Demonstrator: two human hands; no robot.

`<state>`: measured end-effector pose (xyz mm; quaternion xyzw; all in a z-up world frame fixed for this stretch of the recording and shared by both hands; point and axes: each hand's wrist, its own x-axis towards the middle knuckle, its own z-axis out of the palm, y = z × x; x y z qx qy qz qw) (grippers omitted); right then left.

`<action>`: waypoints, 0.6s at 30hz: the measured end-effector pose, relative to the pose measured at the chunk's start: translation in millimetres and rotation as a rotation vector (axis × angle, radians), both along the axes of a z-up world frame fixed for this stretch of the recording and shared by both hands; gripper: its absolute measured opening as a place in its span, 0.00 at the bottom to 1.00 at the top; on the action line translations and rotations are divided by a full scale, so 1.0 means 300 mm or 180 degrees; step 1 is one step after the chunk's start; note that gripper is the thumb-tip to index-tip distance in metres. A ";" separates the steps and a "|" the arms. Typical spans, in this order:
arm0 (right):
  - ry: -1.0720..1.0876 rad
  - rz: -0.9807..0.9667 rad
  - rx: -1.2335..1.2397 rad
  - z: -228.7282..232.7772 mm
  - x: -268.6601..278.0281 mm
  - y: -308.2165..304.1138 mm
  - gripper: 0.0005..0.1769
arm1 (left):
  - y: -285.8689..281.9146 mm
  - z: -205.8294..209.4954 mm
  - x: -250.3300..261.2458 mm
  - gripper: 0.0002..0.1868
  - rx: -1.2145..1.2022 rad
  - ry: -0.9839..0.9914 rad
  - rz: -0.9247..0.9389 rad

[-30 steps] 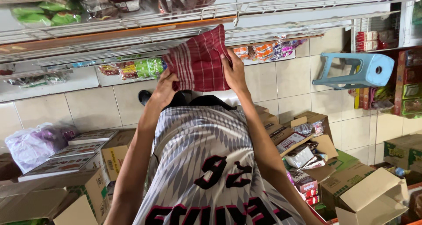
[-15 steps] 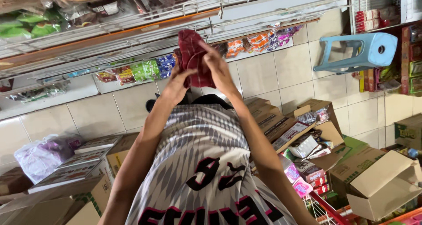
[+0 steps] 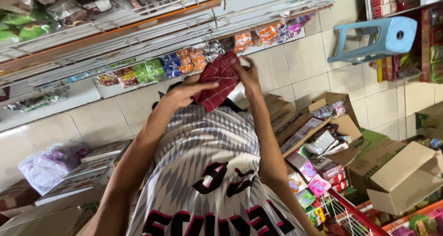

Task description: The person wipes supermarket shelves and the fronts of snack boxes using a red cloth, moving items aside to reach the shelf surfaces.

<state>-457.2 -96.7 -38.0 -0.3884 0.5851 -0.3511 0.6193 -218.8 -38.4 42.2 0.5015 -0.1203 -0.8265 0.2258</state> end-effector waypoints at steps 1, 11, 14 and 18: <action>0.0008 -0.0021 0.0012 -0.045 -0.013 -0.013 0.42 | 0.003 0.007 0.001 0.39 -0.0609 -0.0273 -0.0411; -0.2339 -0.1163 0.1835 0.105 0.032 -0.012 0.53 | 0.041 -0.004 0.033 0.31 -0.0416 -0.0030 0.1073; -0.2209 -0.1254 0.2669 0.151 0.098 0.057 0.53 | 0.063 -0.019 0.042 0.32 -0.0236 -0.0102 0.1652; -0.1629 0.0214 0.1087 0.111 0.145 0.114 0.57 | 0.076 -0.042 0.087 0.35 -0.0753 -0.0331 0.1053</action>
